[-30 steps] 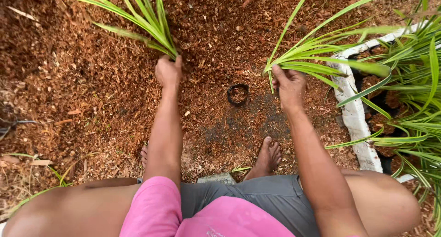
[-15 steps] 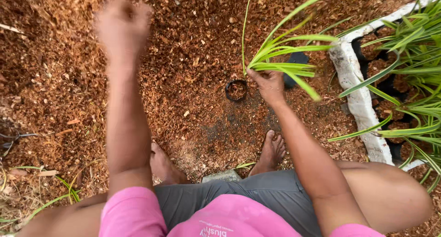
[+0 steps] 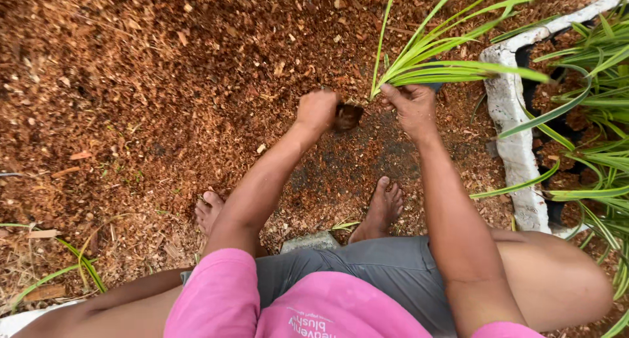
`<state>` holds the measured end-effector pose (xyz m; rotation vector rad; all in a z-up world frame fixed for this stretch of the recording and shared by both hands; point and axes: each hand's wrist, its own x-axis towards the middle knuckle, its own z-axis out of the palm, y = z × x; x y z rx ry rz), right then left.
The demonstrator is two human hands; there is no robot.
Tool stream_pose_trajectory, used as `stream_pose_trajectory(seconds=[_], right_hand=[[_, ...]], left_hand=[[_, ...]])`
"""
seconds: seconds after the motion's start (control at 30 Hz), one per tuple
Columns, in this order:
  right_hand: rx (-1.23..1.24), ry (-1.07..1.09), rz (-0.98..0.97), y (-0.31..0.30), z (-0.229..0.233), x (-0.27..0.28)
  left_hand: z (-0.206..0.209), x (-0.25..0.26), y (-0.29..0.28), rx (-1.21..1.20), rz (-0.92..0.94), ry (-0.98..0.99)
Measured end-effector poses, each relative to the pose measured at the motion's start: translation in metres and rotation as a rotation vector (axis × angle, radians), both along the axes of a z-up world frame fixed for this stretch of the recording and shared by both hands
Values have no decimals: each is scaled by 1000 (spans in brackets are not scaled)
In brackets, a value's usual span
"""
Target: The person prepares small plastic seedling pots by filling them with mulch and then plants individual green plants into the pots by hand.
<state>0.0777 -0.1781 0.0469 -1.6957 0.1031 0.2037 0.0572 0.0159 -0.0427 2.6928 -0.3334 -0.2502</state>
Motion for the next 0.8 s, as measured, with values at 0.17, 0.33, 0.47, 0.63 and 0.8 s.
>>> stream_pose_trajectory(seconds=[0.17,0.33,0.47,0.63,0.8], right_hand=[[28,13,-24,-1,0,-2],[39,15,-38,-3,-1,1],[81,41,-60,-6,-11,3],[109,22,-66,-10,0,1],[114,-18,-125,-25,-18,9]], left_hand=[[17,12,14,-250,130,49],[48,-2,12,-361,285,379],[-54,8,-5,-480,388,376],[41,15,14,-659,486,214],[109,11,29,-782,580,151]])
